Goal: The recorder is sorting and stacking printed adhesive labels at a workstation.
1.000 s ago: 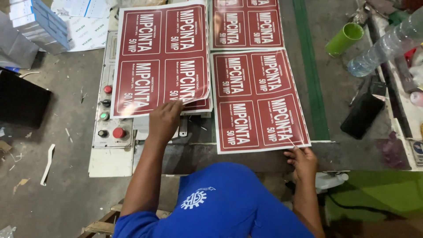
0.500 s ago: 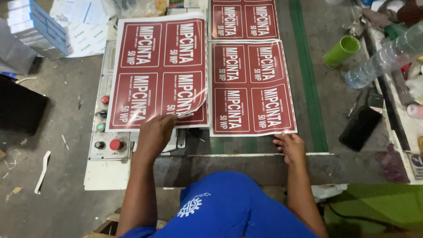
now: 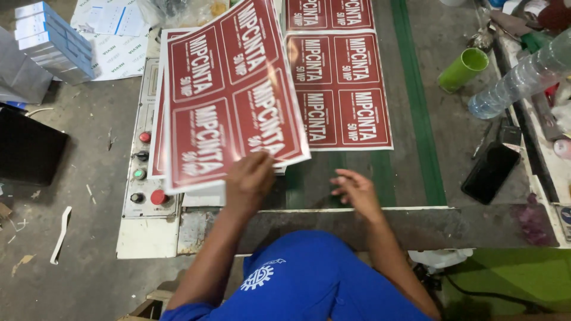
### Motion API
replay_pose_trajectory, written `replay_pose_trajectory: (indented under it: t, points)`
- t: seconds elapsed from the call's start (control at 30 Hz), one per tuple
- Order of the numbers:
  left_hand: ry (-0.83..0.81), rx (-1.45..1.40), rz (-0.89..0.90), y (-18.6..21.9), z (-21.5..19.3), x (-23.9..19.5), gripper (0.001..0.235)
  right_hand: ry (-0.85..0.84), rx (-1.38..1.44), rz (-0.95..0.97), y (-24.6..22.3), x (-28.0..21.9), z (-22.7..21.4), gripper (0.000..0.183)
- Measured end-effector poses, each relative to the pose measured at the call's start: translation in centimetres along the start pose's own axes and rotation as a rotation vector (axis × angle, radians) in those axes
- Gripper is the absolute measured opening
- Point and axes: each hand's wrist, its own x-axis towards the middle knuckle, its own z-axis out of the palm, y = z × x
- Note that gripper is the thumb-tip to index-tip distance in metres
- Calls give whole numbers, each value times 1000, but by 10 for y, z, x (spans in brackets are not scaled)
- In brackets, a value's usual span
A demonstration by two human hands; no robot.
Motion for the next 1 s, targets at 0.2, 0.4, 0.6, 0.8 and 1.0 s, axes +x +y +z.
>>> replay_pose_trajectory:
  t: [0.2, 0.4, 0.6, 0.8, 1.0]
  points:
    - [-281, -22, 67, 30, 46, -21, 30, -434, 330, -92, 3, 3, 52, 34]
    - [-284, -83, 101, 31, 33, -19, 33, -101, 354, 17, 0, -11, 40, 29]
    - [-449, 71, -265, -56, 17, -30, 26, 123, 385, -55, 27, -27, -27, 23]
    - [-452, 236, 1, -84, -21, -19, 56, 335, 385, -21, 63, -49, -89, 24]
    - [-429, 155, -23, -92, -28, -20, 21, 464, 352, 12, 65, -84, -101, 26]
